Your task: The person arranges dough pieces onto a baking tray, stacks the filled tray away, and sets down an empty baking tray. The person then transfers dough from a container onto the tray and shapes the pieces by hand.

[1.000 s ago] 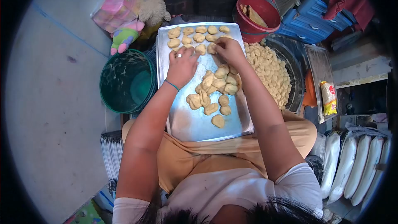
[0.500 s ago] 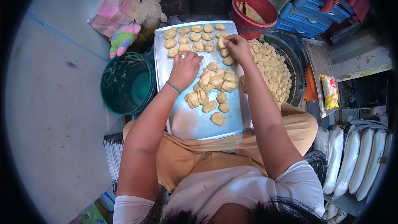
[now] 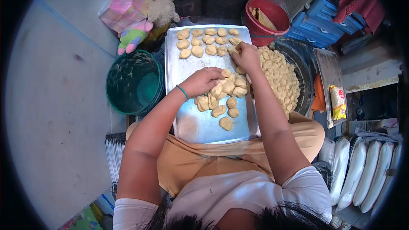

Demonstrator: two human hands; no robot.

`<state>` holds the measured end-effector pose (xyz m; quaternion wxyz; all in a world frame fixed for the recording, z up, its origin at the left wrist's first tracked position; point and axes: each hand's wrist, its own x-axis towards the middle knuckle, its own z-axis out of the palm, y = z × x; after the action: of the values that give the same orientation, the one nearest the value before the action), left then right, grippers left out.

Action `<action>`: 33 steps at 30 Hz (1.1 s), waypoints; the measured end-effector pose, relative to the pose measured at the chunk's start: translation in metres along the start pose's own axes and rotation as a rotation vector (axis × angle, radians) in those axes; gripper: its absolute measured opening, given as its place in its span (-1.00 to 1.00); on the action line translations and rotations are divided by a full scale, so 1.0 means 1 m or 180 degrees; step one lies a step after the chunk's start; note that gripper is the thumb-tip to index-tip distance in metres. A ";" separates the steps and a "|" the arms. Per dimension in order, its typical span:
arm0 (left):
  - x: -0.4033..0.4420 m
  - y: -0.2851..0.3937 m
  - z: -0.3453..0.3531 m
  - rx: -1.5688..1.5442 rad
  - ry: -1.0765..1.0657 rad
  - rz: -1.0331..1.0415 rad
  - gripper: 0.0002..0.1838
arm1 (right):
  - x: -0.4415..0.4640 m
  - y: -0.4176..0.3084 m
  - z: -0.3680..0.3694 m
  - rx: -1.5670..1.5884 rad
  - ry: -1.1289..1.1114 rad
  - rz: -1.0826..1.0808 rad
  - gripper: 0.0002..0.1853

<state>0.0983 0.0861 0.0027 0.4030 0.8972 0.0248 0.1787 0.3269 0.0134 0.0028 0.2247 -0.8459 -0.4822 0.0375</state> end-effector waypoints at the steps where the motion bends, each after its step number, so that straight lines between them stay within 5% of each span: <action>1: -0.001 0.002 -0.002 -0.0153 -0.0065 -0.0026 -0.82 | -0.001 0.000 0.000 0.0077 0.0127 0.0037 -0.56; 6: -0.002 0.008 -0.025 -0.0163 -0.0300 -0.0849 -0.83 | -0.017 -0.002 -0.014 0.0612 0.0502 -0.0002 -0.63; 10: -0.009 0.010 -0.044 0.0241 0.0302 -0.1160 -0.80 | -0.014 -0.032 -0.008 0.0137 0.0531 -0.1258 -0.76; 13: -0.012 0.011 -0.055 0.0655 0.0377 -0.1310 -0.77 | 0.003 -0.030 0.007 -0.0135 0.0397 -0.0671 -0.83; 17: -0.015 0.017 -0.041 0.0488 0.0330 -0.1177 -0.72 | 0.001 -0.025 0.009 -0.0332 0.0530 -0.0746 -0.82; 20: -0.019 0.025 -0.015 0.0174 0.0113 -0.0868 -0.69 | -0.018 -0.023 -0.014 0.0365 0.0607 -0.0716 -0.71; 23: -0.020 0.021 -0.012 0.0183 -0.0139 -0.0660 -0.71 | -0.037 -0.011 -0.016 0.1296 -0.1476 -0.0366 -0.60; 24: -0.019 0.021 -0.015 0.0221 -0.0221 -0.0614 -0.72 | -0.048 -0.023 -0.031 0.0551 -0.1472 -0.1113 -0.55; 27: -0.014 0.023 -0.024 -0.0395 -0.0675 -0.1421 -0.70 | -0.038 -0.021 -0.023 0.1059 -0.1707 -0.0404 -0.51; 30: -0.010 0.036 -0.014 -0.1046 -0.0211 -0.1490 -0.67 | -0.029 -0.052 -0.025 0.1590 -0.0706 -0.0504 -0.64; 33: -0.019 0.015 0.013 0.0227 0.0104 -0.0687 -0.60 | -0.017 -0.091 -0.009 0.1581 -0.0460 -0.0878 -0.66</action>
<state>0.0840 0.0628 0.0001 0.3872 0.9001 0.1342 0.1479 0.2479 0.0354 0.0458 0.3929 -0.6866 -0.5835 0.1836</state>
